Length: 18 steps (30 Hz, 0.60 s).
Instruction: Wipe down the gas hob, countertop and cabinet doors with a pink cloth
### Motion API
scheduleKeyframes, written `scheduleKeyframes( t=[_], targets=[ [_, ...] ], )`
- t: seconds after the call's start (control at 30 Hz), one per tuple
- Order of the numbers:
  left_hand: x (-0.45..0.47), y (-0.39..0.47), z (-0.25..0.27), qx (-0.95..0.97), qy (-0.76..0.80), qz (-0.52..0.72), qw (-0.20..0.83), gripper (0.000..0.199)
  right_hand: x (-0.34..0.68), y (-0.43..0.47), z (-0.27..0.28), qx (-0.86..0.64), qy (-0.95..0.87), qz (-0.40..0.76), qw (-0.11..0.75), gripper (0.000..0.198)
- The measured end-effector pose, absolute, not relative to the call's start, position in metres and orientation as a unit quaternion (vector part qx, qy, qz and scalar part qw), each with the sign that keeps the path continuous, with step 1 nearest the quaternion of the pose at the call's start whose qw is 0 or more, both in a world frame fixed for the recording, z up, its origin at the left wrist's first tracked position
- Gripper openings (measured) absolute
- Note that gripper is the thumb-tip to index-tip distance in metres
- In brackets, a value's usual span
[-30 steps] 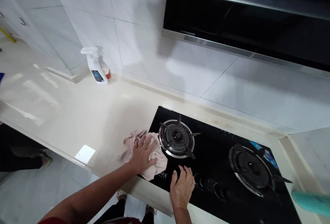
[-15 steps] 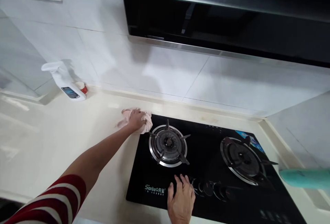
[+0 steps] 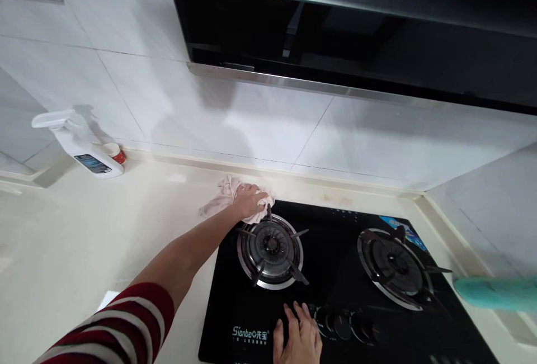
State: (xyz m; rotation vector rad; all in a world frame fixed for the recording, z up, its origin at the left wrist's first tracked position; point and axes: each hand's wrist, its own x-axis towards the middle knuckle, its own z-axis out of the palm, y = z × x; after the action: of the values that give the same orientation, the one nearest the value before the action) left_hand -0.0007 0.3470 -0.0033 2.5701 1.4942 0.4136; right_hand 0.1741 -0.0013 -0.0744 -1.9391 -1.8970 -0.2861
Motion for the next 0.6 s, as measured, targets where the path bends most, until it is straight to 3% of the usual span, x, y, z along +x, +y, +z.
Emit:
scheduleKeyframes(
  t=[0.3,0.6],
  targets=[
    [-0.105,0.304,-0.009,0.780,0.597,0.185,0.032,0.037,0.171,0.000,-0.065,-0.694,-0.678,-0.106,0.219,0.049],
    [-0.139,0.115,-0.009,0.802,0.565,0.183,0.061,0.038,0.174,-0.004,-0.068,-0.721,-0.644,-0.023,0.256,0.061]
  ],
)
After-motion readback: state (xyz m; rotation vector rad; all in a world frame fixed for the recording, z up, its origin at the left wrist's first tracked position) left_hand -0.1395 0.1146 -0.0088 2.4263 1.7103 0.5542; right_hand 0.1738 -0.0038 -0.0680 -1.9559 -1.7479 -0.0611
